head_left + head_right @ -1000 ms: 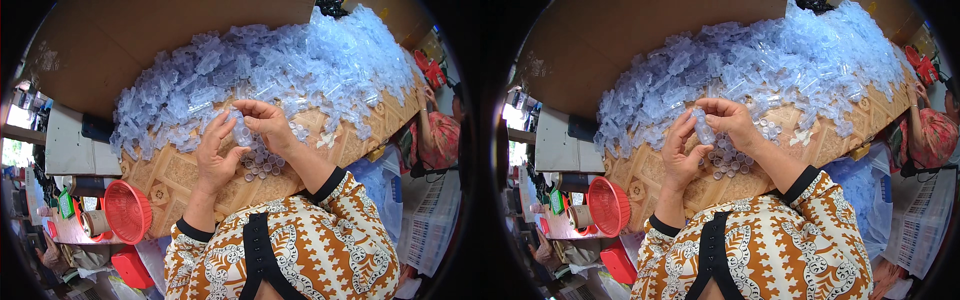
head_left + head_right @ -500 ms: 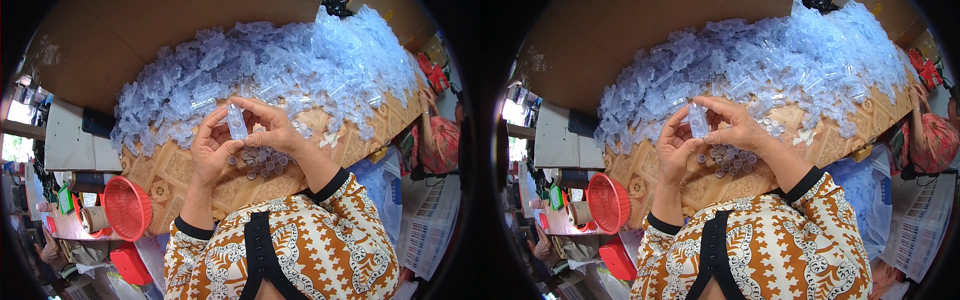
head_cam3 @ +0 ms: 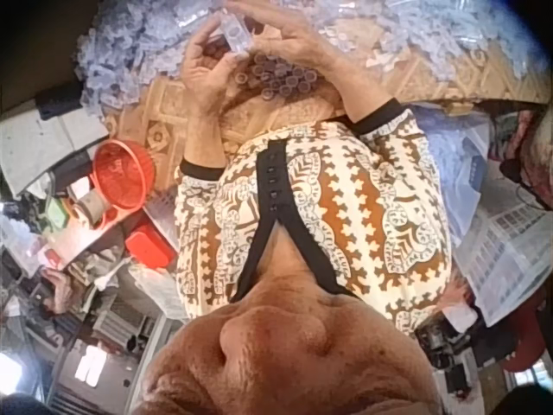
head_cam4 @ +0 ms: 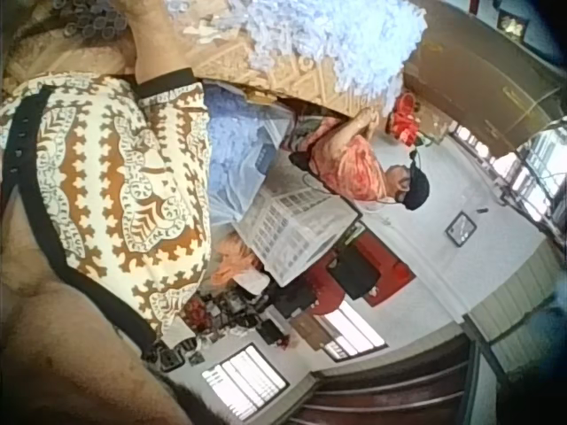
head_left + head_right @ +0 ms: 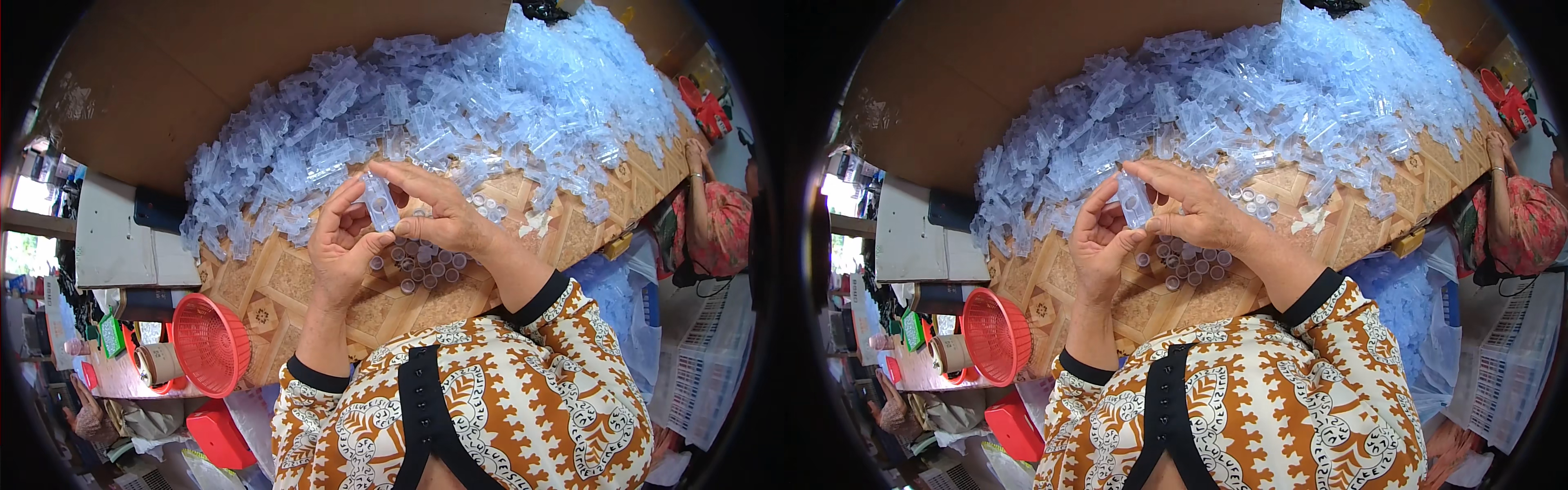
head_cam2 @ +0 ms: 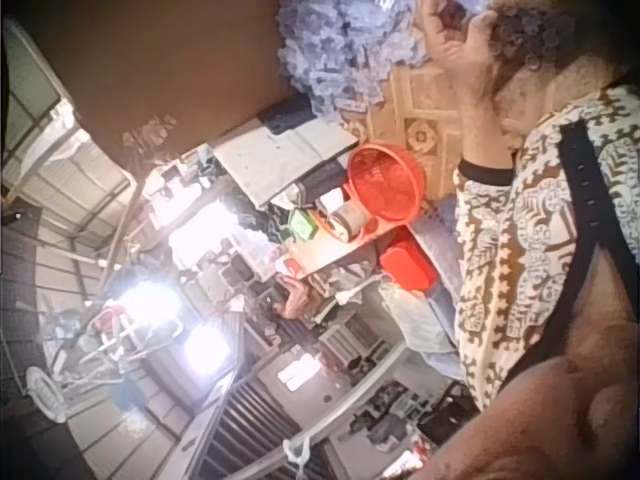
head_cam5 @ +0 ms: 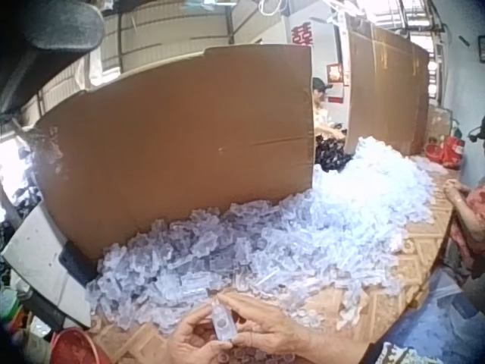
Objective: The person assembles plastic components by picking up clear plastic housings and inserting small plastic caps into them by hand.
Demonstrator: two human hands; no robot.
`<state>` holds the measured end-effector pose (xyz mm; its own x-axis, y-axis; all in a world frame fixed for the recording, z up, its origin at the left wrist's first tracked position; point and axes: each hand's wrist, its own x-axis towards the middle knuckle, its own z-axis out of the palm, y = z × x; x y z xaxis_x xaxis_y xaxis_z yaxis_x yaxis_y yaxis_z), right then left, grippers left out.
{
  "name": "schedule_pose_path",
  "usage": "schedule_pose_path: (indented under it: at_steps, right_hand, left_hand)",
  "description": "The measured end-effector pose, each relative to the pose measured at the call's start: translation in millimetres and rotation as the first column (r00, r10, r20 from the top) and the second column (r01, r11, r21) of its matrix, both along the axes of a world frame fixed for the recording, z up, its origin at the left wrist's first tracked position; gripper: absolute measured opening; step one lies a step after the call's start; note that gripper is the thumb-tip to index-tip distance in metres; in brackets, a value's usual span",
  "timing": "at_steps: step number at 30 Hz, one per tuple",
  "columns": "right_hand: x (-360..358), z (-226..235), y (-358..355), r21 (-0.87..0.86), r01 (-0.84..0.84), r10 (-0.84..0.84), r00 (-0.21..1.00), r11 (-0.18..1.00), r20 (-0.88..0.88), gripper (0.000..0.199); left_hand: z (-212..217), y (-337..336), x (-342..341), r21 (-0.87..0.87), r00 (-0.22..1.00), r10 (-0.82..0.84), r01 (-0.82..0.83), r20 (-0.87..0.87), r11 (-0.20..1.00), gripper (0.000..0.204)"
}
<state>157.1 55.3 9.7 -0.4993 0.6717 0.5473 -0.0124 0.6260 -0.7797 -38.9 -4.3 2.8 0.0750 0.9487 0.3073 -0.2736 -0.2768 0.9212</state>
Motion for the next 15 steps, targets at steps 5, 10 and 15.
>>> schedule_pose_path:
  at_steps: [5,10,15]
  right_hand:
    - [0.9,6.9,-4.1,-0.041,-0.019,0.021,0.999,0.999,0.043,0.071]
    - [-3.1,4.2,-5.6,0.127,-0.013,0.004,0.998,0.992,0.068,0.073]
    - [-3.4,4.3,-9.5,-0.054,-0.030,0.028,0.998,0.998,-0.047,0.075]
  left_hand:
    - [-1.8,-0.9,-1.6,0.054,0.999,0.017,-0.016,-0.035,0.998,0.067]
    - [-2.2,2.0,-4.8,0.067,0.998,0.022,-0.018,-0.052,0.998,0.064]
    - [0.9,0.2,0.1,0.078,0.999,0.030,-0.028,-0.023,0.997,0.064]
